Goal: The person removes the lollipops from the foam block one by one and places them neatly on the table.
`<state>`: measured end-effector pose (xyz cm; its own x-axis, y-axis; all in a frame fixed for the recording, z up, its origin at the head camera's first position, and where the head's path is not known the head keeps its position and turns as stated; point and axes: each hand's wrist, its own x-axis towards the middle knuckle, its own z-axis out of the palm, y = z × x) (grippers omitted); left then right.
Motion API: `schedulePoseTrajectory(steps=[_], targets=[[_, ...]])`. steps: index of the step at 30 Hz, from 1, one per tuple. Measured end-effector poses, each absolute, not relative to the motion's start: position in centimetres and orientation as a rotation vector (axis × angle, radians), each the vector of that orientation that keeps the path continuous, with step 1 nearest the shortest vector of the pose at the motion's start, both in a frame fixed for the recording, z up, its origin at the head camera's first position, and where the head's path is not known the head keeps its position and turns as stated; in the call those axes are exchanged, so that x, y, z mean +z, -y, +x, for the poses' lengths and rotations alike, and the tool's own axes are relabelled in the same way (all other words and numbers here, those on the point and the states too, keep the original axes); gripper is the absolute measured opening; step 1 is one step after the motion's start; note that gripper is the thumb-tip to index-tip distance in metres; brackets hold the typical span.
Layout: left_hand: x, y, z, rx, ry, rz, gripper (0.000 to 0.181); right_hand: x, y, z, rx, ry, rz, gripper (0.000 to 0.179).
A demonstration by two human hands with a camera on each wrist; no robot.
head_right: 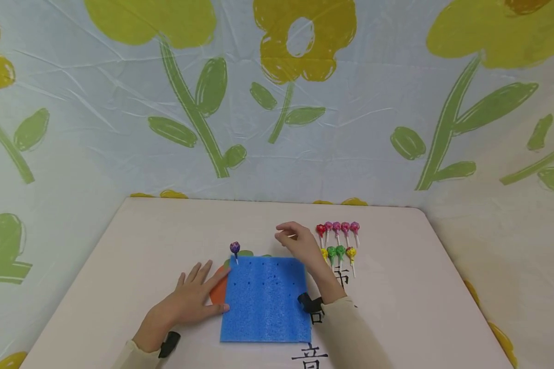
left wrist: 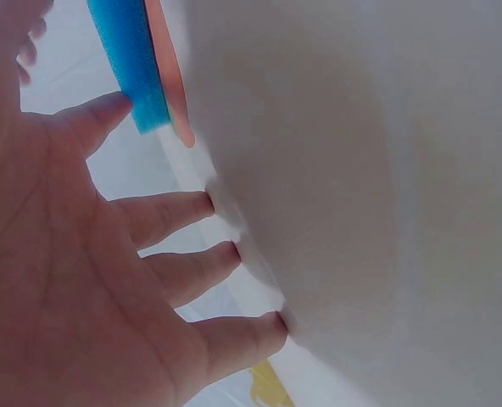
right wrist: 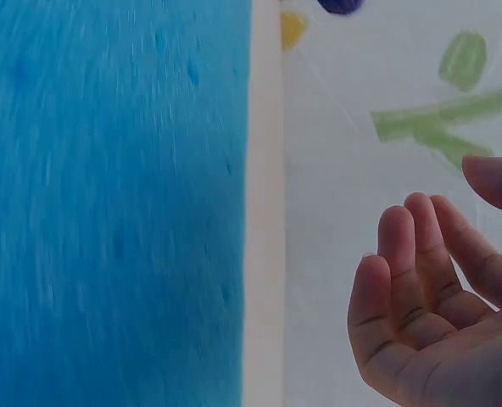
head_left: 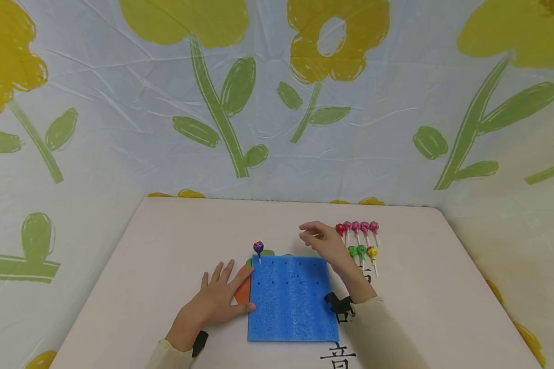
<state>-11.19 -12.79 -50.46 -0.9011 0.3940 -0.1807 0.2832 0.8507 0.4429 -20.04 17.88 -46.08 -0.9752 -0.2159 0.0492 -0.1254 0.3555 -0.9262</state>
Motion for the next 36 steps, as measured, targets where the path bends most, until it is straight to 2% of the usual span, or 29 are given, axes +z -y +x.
schedulePoseTrajectory(steps=[4,9,12,16,19,26,36], targets=[[-50.6,12.8,-11.3,0.592,-2.765,0.514,0.086,-46.6,-15.5,-20.1,-1.710,-2.471,-0.389,0.030],[-50.8,12.8,-11.4,0.579,-2.760,0.502,0.088,-45.0,-12.7,-18.9,-1.681,-2.420,-0.473,0.028],[-50.8,12.8,-11.4,0.578,-2.761,0.502,0.088,-45.3,-11.6,-18.9,-1.664,-2.397,-0.476,0.028],[-50.8,12.8,-11.4,0.584,-2.761,0.504,0.087,-47.7,-10.8,-19.9,-1.664,-2.382,-0.461,0.030],[-50.7,12.8,-11.4,0.584,-2.758,0.506,0.087,-48.1,-10.2,-20.0,-1.663,-2.362,-0.460,0.031],[-50.5,12.8,-11.4,0.584,-2.755,0.498,0.087,-48.0,-9.3,-19.9,-1.602,-2.366,-0.460,0.034],[-50.6,12.8,-11.3,0.575,-2.782,0.515,0.086,-47.9,-9.0,-19.6,-1.608,-2.372,-0.463,0.028]])
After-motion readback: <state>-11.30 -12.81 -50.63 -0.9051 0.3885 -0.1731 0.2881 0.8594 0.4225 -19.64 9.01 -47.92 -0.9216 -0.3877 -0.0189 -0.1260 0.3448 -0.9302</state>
